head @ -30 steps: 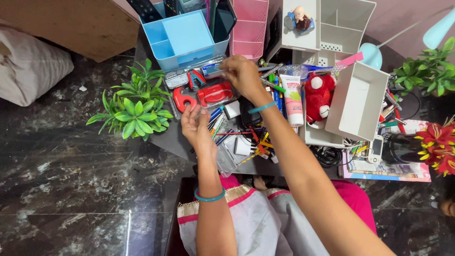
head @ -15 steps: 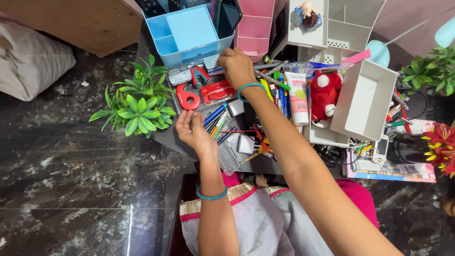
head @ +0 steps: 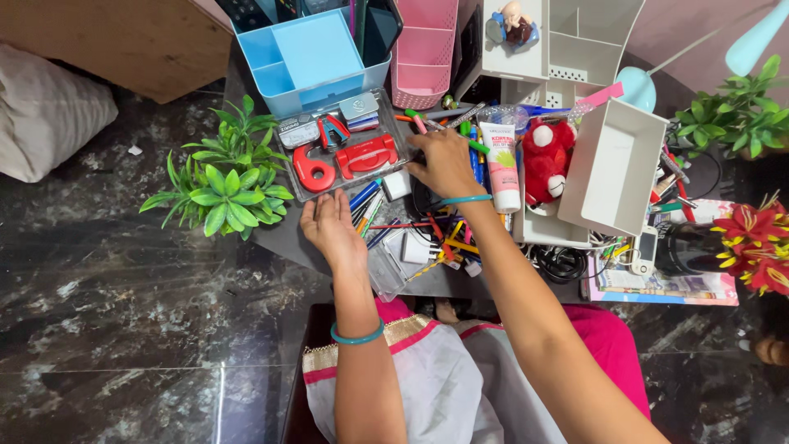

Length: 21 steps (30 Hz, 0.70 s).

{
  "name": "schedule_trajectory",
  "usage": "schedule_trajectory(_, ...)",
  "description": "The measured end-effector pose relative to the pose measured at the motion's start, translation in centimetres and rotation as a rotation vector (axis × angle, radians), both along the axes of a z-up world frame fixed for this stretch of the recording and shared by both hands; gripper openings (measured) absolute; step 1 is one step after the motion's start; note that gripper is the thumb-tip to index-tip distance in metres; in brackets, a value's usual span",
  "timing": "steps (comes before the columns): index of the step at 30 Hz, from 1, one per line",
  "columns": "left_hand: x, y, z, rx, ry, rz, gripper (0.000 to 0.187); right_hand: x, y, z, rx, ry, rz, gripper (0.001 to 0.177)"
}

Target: The person organizes a cluttered desk by sorting various items into storage containers. They place a phone, remote controls, a comb, and a hair clip into a blue organizer, then arrange pens, markers, and a red tape dispenser into a clear plastic tray. The person also handles a small red plush toy and a potted plant during the process.

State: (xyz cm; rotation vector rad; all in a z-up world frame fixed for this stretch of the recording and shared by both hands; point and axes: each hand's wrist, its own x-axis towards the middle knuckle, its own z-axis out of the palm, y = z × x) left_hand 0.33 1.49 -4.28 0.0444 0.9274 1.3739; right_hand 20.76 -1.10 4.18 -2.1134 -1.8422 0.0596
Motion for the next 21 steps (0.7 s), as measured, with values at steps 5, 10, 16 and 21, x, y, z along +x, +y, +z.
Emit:
schedule_trajectory(5,-0.2,0.1,-0.5,0.011,-0.005,-0.035,0.067,-0.3,0.5,-0.6,-0.09,0.012,-0.062,0.033)
schedule_trajectory(10,-0.5,0.3,-1.5,0.023,-0.008,-0.081,0.065,-0.3,0.3,-0.8,-0.047,0.022,-0.093,0.037)
schedule_trajectory(16,-0.8,0.0,-2.4,0.049,0.005,-0.068,0.06,-1.1,0.0,-0.2,0.01,-0.037,-0.061,0.048)
schedule_trajectory(21,-0.1,-0.2,-2.6,0.049,0.132,0.012,0.061,-2.4,1.3,0.2,0.133,-0.009,-0.037,0.041)
